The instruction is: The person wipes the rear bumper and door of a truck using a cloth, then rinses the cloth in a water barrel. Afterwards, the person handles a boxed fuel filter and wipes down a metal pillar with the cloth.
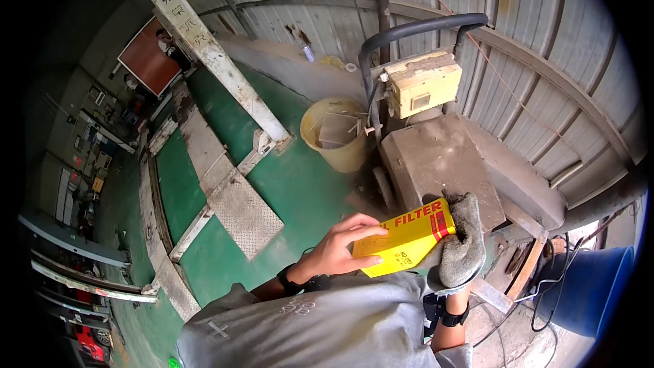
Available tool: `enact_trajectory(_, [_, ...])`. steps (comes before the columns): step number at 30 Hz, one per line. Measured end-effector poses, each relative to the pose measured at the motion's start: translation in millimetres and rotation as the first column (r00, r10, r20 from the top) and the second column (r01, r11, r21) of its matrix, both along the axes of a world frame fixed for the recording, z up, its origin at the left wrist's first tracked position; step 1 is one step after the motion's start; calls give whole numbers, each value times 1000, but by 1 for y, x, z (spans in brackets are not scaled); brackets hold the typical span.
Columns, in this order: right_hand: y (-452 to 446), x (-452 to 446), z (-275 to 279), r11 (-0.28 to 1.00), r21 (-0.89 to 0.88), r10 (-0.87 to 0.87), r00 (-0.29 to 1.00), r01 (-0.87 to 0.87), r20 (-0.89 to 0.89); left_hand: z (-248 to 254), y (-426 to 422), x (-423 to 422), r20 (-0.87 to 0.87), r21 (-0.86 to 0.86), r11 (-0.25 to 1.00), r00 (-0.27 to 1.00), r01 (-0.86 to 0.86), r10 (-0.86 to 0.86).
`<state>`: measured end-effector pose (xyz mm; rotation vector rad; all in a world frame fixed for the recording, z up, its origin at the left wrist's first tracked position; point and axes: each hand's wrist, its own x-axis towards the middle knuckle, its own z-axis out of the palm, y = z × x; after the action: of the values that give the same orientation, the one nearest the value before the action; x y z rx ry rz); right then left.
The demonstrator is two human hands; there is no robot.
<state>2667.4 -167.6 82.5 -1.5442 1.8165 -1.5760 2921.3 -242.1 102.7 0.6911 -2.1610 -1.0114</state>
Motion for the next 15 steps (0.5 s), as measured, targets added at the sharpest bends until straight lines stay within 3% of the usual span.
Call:
enact_trajectory(3, [-8,11,-10,976,-188,-74,982,107,175,-10,1,-5,-43,-13,1000,999,-5,4])
enact_trajectory(6, [-12,8,-18,966,-198,-130,976,164,173,-4,3,-10,-66,-10,999,997,-42,42])
enact_trajectory(8, [-16,-4,-28,927,-298,-188,971,226,150,3,-2,-10,-96,21,999,995,-32,34])
enact_trajectory(9, [-19,-24,-57,909,-291,-188,916,299,354,4,-6,-10,-130,66,997,991,-25,33])
enact_trajectory(10, [-23,-35,-73,888,-339,-97,847,311,523,4,-9,-9,-163,112,994,986,-16,35])
enact_trajectory(11, [-24,-44,-82,874,-455,201,726,169,658,4,-9,-7,-216,203,979,976,12,33])
enact_trajectory(12, [-23,-51,-91,826,-560,457,513,56,726,4,-10,-5,-270,288,957,962,45,36])
enact_trajectory(14, [-24,-56,-103,807,-587,577,294,-61,762,3,-12,-2,-335,370,925,941,85,47])
enact_trajectory(15, [-25,-50,-102,841,-533,533,312,-91,787,-1,-11,-2,-349,374,923,936,89,51])
